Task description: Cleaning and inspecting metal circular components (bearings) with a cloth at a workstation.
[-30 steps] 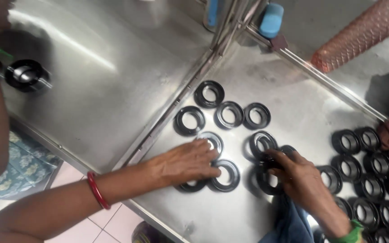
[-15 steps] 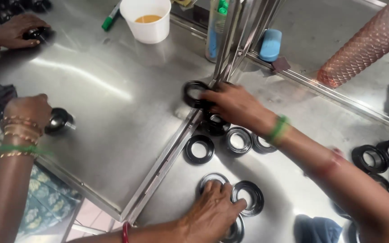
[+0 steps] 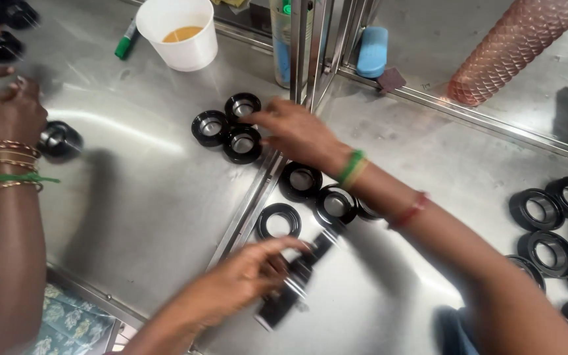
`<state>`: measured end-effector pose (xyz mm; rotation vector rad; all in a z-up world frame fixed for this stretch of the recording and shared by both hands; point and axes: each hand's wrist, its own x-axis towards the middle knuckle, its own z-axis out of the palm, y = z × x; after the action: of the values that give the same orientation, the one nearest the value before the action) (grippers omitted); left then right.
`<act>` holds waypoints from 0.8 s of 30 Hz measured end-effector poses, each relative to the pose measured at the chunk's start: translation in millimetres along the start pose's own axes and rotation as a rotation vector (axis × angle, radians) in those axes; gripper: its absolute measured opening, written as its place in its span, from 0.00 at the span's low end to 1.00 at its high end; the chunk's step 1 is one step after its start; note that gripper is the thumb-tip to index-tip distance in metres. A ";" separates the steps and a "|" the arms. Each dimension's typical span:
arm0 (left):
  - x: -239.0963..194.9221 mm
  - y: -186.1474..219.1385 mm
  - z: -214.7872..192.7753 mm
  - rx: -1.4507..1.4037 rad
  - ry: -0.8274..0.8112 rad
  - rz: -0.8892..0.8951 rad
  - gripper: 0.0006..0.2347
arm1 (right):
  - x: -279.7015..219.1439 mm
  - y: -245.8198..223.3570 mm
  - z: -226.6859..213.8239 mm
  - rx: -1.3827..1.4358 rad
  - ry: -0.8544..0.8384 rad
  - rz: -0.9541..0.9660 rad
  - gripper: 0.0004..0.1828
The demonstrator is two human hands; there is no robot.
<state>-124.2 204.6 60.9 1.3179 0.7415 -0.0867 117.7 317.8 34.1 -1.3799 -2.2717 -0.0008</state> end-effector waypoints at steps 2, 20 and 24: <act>0.0 -10.6 -28.6 -0.004 0.130 0.097 0.22 | -37.2 -9.2 -34.8 -0.055 -0.079 0.103 0.27; 68.6 -74.6 -154.5 0.885 1.163 0.602 0.09 | -126.8 -54.5 -47.6 -0.169 -0.275 0.492 0.41; 51.7 -36.7 -34.5 1.267 0.561 0.820 0.21 | -120.3 -59.5 -35.0 -0.314 -0.332 0.378 0.27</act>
<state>-116.5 243.0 0.2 2.8464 0.5162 0.5898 127.3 179.4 31.6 -2.0958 -2.2991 -0.0057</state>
